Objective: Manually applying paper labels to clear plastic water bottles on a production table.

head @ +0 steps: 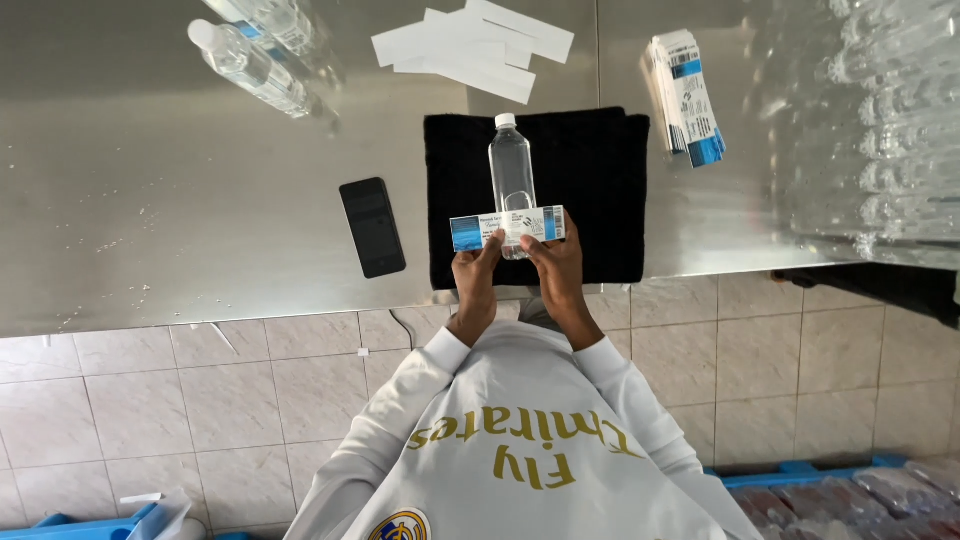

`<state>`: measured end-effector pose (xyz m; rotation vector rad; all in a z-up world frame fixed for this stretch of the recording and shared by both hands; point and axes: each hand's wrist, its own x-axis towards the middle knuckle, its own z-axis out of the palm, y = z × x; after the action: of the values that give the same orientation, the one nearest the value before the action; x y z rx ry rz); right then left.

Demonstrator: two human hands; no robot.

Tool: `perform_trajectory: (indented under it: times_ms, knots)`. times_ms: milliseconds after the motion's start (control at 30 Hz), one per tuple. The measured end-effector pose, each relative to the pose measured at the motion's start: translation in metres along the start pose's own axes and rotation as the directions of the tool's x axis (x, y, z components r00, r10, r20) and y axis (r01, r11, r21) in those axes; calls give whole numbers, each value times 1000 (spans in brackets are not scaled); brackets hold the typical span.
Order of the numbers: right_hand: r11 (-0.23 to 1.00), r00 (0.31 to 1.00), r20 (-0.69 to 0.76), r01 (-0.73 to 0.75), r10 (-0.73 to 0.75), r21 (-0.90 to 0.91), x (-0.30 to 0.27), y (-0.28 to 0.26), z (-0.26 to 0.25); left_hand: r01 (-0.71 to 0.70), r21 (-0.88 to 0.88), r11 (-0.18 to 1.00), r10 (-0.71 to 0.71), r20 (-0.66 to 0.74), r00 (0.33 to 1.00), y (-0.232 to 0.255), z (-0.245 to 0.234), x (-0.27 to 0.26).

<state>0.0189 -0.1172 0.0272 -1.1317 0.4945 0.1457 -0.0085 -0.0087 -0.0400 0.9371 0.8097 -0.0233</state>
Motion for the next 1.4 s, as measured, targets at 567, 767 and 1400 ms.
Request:
perform_trajectory:
  times_ms: [567,767,1400]
  knots:
    - [828,853,387,474,-349,-298,-15,-42,20,-244,-284,927,274,71,959,165,18,-6]
    - [-169,377,724,812,-578,-558,-33,-25,25,-354,-292,888,319,-161,934,155,42,-34]
    - [200,631,682,771,-371,-604,-27,-36,12,-674,102,732,613,334,716,152,66,-97]
